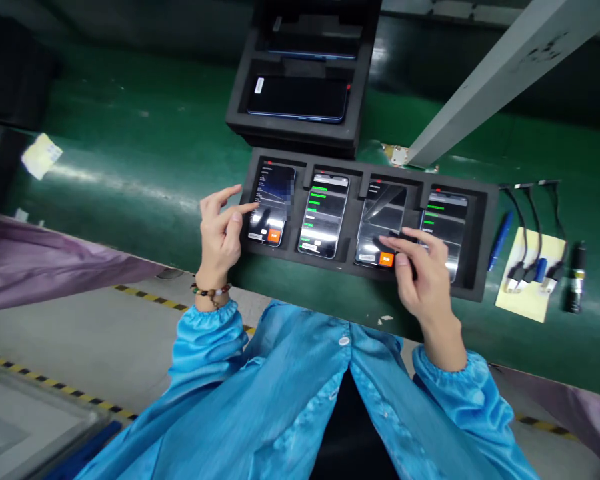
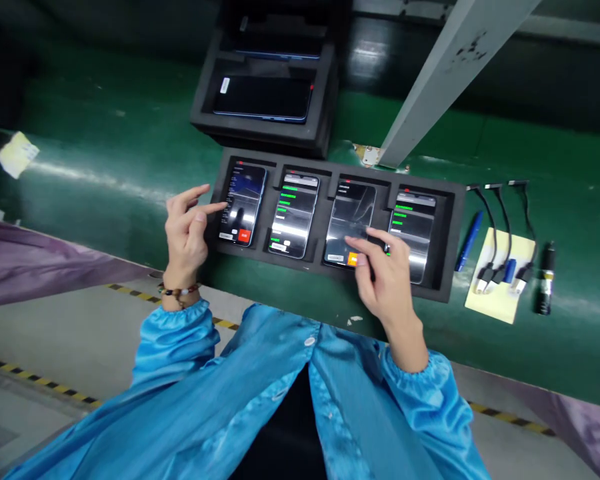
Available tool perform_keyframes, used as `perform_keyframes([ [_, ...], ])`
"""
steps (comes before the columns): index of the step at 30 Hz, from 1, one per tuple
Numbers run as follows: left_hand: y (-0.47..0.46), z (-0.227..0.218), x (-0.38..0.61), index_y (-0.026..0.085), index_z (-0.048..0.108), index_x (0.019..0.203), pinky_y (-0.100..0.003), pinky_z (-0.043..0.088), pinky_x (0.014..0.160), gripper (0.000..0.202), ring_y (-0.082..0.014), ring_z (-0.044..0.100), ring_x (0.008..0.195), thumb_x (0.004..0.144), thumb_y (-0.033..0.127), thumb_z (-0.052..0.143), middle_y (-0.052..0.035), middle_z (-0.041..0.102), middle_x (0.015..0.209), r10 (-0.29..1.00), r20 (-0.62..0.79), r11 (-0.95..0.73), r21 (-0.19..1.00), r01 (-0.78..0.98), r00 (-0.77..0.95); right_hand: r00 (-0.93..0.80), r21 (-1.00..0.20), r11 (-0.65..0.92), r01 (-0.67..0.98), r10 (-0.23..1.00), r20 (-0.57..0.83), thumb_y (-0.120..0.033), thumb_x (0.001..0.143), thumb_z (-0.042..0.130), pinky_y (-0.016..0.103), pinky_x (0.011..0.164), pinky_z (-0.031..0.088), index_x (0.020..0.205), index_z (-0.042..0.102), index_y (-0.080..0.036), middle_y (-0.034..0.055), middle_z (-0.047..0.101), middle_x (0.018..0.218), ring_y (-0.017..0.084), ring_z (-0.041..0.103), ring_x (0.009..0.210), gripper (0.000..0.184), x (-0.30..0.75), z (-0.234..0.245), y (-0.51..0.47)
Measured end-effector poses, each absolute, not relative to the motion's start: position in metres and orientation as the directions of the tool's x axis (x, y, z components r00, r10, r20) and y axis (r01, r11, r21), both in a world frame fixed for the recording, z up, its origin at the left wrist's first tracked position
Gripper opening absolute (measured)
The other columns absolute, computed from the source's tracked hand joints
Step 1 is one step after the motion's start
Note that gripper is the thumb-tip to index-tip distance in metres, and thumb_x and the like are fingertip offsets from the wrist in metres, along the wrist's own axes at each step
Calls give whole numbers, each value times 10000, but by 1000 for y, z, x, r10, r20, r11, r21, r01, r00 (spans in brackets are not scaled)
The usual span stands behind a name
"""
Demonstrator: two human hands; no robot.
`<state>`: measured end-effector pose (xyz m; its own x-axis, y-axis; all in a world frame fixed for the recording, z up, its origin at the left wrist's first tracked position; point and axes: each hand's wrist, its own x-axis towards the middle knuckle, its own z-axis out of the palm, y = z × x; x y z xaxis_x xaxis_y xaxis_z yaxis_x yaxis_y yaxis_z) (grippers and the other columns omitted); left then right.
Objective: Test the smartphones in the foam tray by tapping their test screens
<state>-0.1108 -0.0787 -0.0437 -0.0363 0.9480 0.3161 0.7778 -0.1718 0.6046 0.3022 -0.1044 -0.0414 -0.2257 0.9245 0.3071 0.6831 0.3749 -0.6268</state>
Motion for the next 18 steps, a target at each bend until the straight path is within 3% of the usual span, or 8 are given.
perform_keyframes([
  [4,-80,-48,-110,316,867,1208,-560,480,1257,564,-311,540,1509,1155,607,387,-55,647,1592,959,274,-116,603,789,-68,-374,-613,480,627,877,303,-253,1103,518,600,1155,515,1412,714,-312,100,798,1306,333,674,1392,371,265,-38,-99],
  [12,-88,-49,-119,322,886,1161,-576,489,1262,680,-307,539,1495,1156,626,278,-44,644,1588,953,283,-78,578,812,-110,-447,-596,553,581,830,334,-215,1101,525,584,1118,525,1432,683,-287,121,794,1294,338,662,1394,374,227,-39,-92],
  [18,-93,-59,-131,377,903,1008,-671,394,1318,605,-329,549,1429,1126,642,372,-2,686,1553,946,323,-183,574,798,-15,-463,-590,558,584,826,322,-198,1090,537,594,1151,496,1461,655,-321,90,814,1284,335,657,1409,408,221,-41,-92],
])
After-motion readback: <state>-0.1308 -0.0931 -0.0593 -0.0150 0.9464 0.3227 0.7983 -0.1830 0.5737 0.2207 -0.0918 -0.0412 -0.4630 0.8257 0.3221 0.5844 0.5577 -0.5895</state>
